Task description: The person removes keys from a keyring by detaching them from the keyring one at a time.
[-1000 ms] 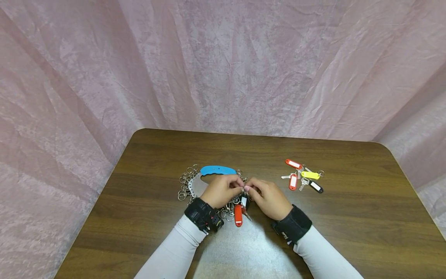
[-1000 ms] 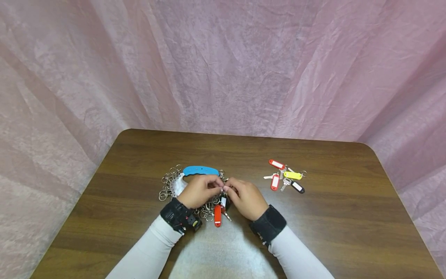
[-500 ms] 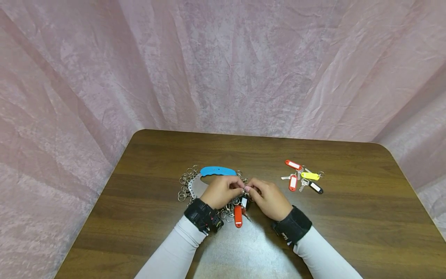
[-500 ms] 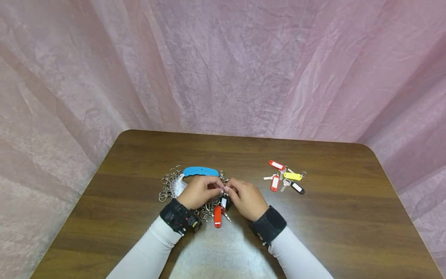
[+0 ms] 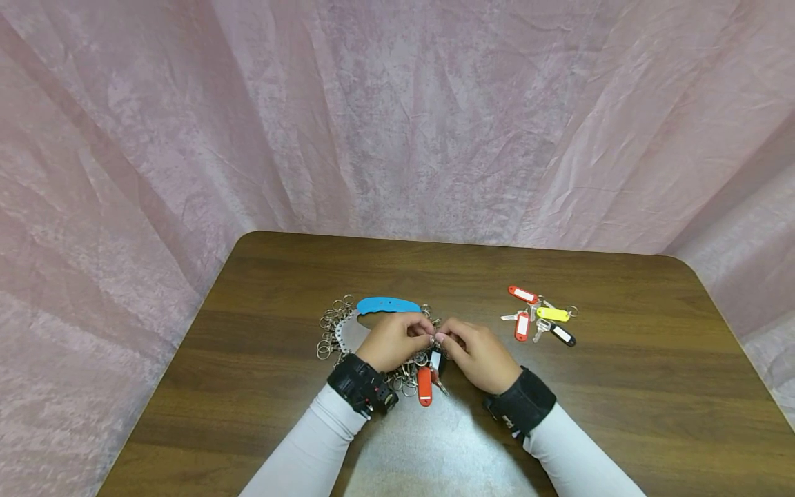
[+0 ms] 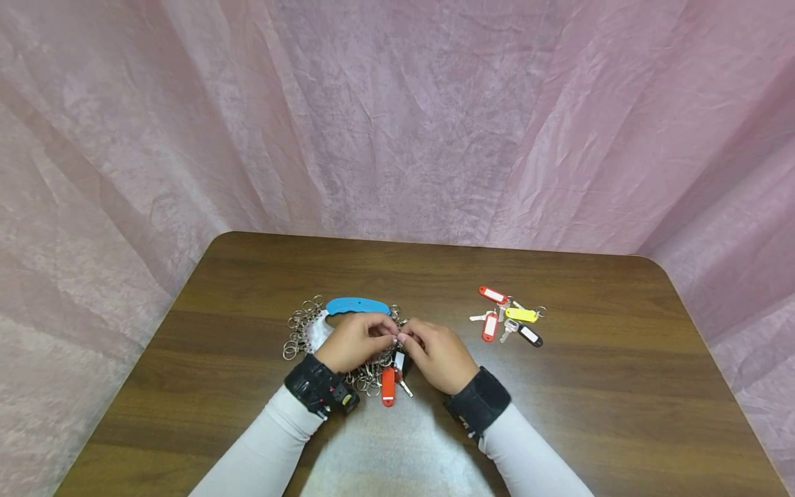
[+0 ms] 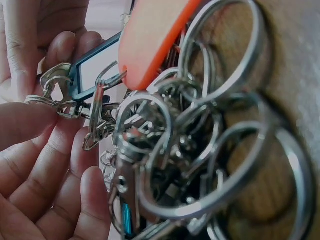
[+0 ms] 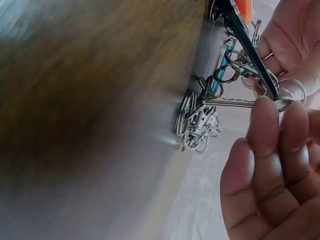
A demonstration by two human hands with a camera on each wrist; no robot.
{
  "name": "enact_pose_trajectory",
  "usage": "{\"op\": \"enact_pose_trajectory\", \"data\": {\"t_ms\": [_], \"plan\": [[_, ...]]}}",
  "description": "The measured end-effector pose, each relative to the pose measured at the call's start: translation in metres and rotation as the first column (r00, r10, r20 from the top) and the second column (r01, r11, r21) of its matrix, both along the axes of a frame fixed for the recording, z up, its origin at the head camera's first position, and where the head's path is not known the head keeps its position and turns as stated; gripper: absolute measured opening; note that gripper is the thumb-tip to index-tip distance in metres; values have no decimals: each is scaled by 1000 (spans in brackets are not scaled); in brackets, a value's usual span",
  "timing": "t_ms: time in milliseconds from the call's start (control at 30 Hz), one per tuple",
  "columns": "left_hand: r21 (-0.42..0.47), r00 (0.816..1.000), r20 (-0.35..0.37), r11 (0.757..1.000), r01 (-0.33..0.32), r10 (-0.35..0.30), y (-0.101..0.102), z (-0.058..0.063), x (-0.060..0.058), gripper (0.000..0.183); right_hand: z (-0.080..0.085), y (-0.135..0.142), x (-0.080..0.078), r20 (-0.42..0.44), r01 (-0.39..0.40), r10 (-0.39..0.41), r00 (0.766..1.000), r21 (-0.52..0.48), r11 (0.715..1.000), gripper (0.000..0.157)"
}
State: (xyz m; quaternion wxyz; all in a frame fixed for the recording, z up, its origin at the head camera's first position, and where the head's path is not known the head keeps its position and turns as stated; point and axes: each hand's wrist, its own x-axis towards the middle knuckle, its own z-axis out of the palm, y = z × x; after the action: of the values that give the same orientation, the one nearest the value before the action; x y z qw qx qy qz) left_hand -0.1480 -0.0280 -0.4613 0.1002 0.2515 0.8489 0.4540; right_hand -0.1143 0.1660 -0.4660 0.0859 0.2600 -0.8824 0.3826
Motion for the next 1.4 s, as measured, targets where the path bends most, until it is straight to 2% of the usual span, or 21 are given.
{"op": "enact_pose_trajectory", "data": {"t_ms": [367,1000,1400], "plan": [[3,1000,23,1000,-8,8,-1,-3,-1,7,0,-2,1,-27,-23,23,999,1,1000,6],[-25,997,-72,1000,2,-4,1,0,0,11,2,-1,2,-13,19,-19,1000,7,1000,5],[-36,996,-91,999,3,-6,1,2,1,10,2,-2,2,-18,35,-34,999,23,999,5]]}}
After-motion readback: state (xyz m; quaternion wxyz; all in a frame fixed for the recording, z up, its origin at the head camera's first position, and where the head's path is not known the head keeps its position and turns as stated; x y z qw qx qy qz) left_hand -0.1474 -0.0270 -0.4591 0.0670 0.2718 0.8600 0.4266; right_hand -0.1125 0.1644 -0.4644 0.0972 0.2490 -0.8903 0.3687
